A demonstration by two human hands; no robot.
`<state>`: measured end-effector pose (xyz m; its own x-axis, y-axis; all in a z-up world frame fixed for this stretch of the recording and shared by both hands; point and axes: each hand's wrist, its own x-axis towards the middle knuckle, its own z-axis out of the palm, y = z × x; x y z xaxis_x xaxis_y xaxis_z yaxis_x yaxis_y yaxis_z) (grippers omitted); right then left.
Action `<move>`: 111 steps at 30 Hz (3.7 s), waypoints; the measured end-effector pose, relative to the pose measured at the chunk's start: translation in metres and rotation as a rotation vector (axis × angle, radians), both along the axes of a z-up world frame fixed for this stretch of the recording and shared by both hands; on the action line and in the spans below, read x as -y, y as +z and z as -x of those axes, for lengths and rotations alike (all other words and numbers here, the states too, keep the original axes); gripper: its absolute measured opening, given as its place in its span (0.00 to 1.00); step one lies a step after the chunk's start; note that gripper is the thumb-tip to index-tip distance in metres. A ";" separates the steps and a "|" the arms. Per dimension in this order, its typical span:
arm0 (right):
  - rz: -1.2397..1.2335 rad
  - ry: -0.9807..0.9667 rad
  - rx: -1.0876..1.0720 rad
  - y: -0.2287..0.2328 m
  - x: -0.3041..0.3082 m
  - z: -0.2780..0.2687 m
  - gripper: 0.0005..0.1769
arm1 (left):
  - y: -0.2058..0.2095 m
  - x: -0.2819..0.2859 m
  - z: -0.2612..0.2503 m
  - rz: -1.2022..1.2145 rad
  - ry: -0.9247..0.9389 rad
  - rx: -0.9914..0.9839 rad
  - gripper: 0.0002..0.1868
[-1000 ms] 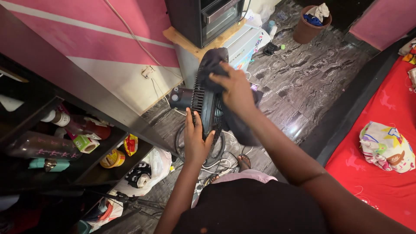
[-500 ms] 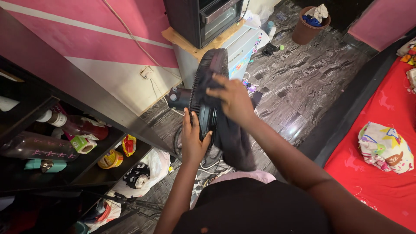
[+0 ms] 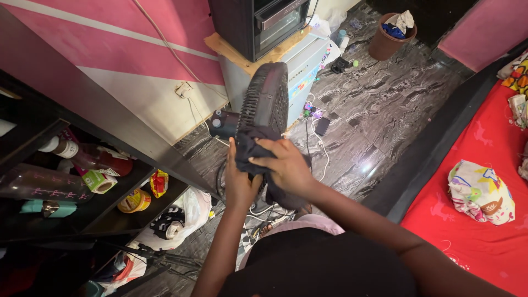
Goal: The person wipes the exterior of a black electric fan with a dark cloth. They hold the fan with one hand and rub the surface with the other, moving the cloth over the grill and body.
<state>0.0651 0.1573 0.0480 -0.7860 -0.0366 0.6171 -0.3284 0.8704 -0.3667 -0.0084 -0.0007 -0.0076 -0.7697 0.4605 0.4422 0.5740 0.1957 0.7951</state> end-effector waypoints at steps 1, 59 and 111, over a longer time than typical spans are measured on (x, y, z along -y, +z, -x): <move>-0.001 0.000 -0.002 -0.002 -0.010 0.008 0.26 | -0.001 -0.001 0.000 -0.001 0.000 -0.002 0.56; 0.292 -0.174 0.058 -0.014 0.022 -0.010 0.38 | -0.005 0.010 0.018 -0.047 -0.147 -0.083 0.33; 0.290 0.082 -0.043 0.003 -0.050 -0.010 0.36 | 0.052 -0.069 0.011 0.394 0.164 -0.283 0.31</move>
<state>0.0751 0.2076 0.0512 -0.7609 0.0834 0.6435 -0.4137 0.7016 -0.5801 -0.0198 0.0686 0.0446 -0.7209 0.5173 0.4612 0.6928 0.5546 0.4609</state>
